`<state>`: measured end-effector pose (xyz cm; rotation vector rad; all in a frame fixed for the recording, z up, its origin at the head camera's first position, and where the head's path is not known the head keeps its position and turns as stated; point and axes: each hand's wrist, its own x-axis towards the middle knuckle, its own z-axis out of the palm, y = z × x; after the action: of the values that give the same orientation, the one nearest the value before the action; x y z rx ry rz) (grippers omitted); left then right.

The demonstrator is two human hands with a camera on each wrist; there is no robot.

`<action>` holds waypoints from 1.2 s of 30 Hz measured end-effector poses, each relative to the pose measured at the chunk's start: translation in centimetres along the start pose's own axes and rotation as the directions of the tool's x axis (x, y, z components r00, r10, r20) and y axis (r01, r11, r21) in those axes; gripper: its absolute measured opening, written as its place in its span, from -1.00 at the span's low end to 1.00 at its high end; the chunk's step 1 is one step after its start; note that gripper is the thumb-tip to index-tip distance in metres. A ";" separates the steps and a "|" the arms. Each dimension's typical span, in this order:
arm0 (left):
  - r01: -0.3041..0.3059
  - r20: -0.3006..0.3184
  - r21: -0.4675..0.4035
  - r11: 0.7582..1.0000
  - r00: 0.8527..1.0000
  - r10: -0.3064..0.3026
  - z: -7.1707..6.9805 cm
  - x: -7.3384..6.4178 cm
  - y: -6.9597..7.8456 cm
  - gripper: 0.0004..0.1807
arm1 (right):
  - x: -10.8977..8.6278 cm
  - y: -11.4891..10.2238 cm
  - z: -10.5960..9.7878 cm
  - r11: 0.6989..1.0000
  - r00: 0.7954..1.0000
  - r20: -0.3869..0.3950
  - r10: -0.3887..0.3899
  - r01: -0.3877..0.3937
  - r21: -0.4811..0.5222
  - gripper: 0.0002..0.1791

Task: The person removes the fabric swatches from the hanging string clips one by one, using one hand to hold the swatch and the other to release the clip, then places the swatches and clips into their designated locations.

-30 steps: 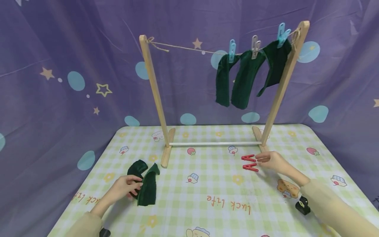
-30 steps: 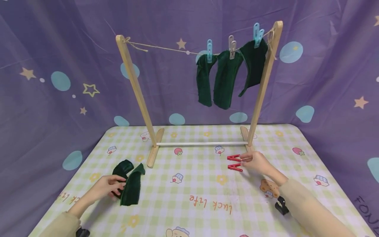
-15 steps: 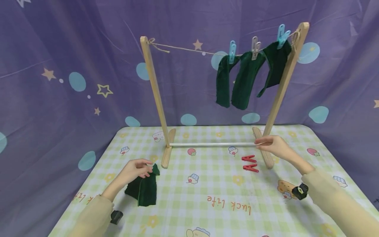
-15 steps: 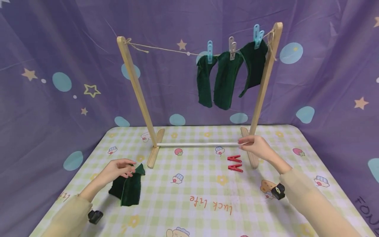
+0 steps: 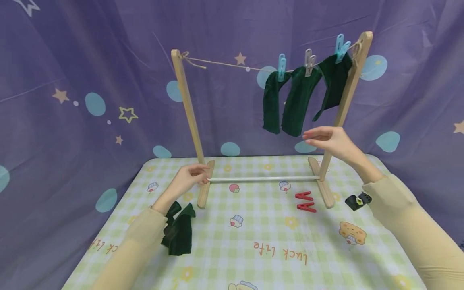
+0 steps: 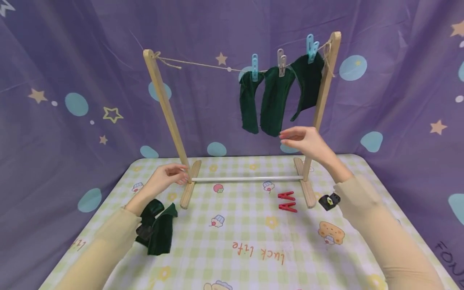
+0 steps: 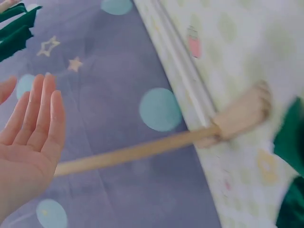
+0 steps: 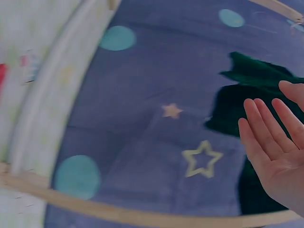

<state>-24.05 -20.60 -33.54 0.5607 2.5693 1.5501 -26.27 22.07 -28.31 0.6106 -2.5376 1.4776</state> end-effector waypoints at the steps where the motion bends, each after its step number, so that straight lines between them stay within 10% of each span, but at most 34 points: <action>1: -0.009 -0.003 -0.012 1.000 1.000 0.009 0.2 0.4 0.5 -0.67 | 0.4 -0.6 -0.1 1.000 1.000 -0.003 -0.011 0.011 0.006 -0.60; 17: -0.125 -0.093 -0.038 0.991 0.988 0.121 2.4 6.1 6.2 -0.68 | 4.9 -7.8 -1.9 0.964 0.970 -0.175 -0.172 0.202 0.175 -0.64; 36: -0.178 -0.143 -0.059 0.982 0.975 0.169 5.1 10.9 9.9 -0.59 | 8.0 -11.9 -3.0 0.978 0.970 -0.191 -0.150 0.174 0.115 -0.56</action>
<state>-30.23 -8.39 -26.21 0.7122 2.6119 1.7881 -28.84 17.25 -14.68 0.6521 -2.2129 1.5729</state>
